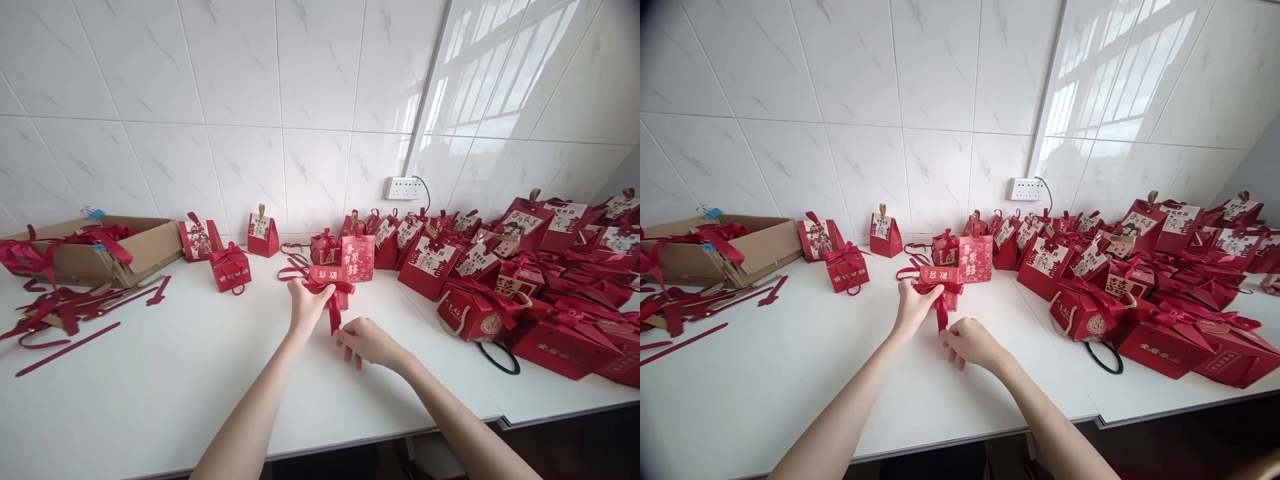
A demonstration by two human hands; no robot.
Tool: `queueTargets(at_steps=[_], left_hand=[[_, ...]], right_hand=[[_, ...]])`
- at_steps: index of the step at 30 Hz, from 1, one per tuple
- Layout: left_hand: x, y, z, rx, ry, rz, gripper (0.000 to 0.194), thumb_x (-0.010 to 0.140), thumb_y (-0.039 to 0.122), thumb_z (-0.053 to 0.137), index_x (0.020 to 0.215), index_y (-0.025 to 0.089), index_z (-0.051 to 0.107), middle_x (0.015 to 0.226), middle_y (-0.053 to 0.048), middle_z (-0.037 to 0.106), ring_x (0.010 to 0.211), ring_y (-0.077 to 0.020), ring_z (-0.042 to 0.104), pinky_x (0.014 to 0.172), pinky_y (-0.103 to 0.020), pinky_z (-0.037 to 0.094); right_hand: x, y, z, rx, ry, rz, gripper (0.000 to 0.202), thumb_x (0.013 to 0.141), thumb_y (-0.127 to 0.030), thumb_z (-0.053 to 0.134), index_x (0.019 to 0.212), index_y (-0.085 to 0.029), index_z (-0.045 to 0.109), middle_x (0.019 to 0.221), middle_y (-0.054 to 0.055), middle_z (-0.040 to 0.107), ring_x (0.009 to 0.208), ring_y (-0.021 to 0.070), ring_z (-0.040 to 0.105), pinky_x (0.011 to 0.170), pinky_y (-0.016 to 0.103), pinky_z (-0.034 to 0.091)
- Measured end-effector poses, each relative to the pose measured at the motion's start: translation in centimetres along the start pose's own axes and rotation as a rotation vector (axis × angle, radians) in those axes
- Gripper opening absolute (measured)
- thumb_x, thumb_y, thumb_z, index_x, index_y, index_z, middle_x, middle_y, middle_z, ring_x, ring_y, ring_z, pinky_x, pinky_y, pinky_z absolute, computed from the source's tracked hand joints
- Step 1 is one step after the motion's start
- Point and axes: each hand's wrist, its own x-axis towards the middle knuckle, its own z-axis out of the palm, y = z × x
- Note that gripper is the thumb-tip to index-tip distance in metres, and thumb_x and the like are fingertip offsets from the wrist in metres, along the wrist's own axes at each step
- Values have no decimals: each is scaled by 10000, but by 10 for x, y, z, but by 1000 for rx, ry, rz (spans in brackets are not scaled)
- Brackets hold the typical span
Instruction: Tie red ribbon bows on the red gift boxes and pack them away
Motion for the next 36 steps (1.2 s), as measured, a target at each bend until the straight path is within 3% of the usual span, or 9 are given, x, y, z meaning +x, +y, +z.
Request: queueTargets(at_steps=[2, 5, 7, 10, 13, 15, 20, 27, 36], left_hand=[[0, -1, 0, 1, -5, 2, 452, 610, 266, 750, 797, 192, 345, 971, -33, 373, 924, -175, 501, 838, -369, 451], [1, -2, 1, 5, -7, 8, 454, 608, 269, 751, 789, 194, 341, 954, -27, 375, 917, -172, 502, 815, -351, 457], [0, -2, 1, 1, -9, 10, 451, 613, 275, 747, 782, 196, 336, 947, -23, 377, 900, -165, 507, 785, -331, 466], [-1, -2, 1, -17, -21, 4, 446, 626, 289, 740, 783, 199, 333, 954, -28, 386, 877, -157, 516, 735, -306, 478], [-3, -1, 1, -45, -42, -12, 445, 634, 306, 738, 796, 197, 338, 976, -43, 397, 858, -153, 526, 695, -289, 484], [-4, -1, 1, -51, -37, -8, 452, 623, 313, 746, 798, 195, 346, 982, -50, 408, 864, -156, 530, 689, -282, 483], [-1, -8, 0, -113, -99, 30, 404, 657, 407, 703, 810, 182, 404, 907, -38, 511, 825, -157, 553, 722, -288, 468], [8, -17, -1, -91, -203, 85, 349, 700, 496, 621, 705, 174, 487, 757, -31, 560, 773, -184, 555, 716, -294, 443], [2, -15, 4, -17, -166, 116, 340, 761, 514, 530, 707, 189, 445, 764, -21, 502, 752, -177, 519, 731, -319, 425]], right_hand=[[-1, -4, -12, -24, 40, 25, 352, 807, -431, 496, 604, -149, 552, 537, 14, 624, 355, 86, 537, 398, 200, 375], [5, -14, -29, 81, 354, -14, 426, 795, -551, 471, 638, -158, 520, 516, 9, 565, 413, 108, 549, 335, 188, 326], [15, -16, -35, 134, 460, -83, 429, 767, -581, 495, 647, -169, 490, 551, 8, 547, 491, 126, 563, 349, 191, 368], [34, -12, -34, 151, 459, -190, 426, 726, -584, 546, 626, -178, 464, 628, 10, 548, 604, 138, 561, 481, 242, 480], [45, -3, -29, 239, 505, -236, 414, 705, -583, 582, 729, -181, 490, 711, 10, 566, 674, 144, 561, 603, 286, 506], [46, 1, -26, 305, 503, -236, 436, 666, -578, 634, 793, -186, 492, 735, 4, 572, 675, 145, 563, 619, 300, 503], [43, 6, -27, 524, 422, -206, 489, 587, -613, 680, 585, -174, 465, 618, -2, 548, 626, 136, 552, 675, 314, 499], [39, 20, -36, 872, 299, -186, 426, 559, -534, 753, 656, -152, 591, 675, 32, 627, 652, 162, 599, 696, 310, 495], [36, 17, -28, 936, 369, -137, 461, 535, -570, 739, 703, -167, 595, 735, 52, 649, 746, 184, 608, 709, 288, 511]])
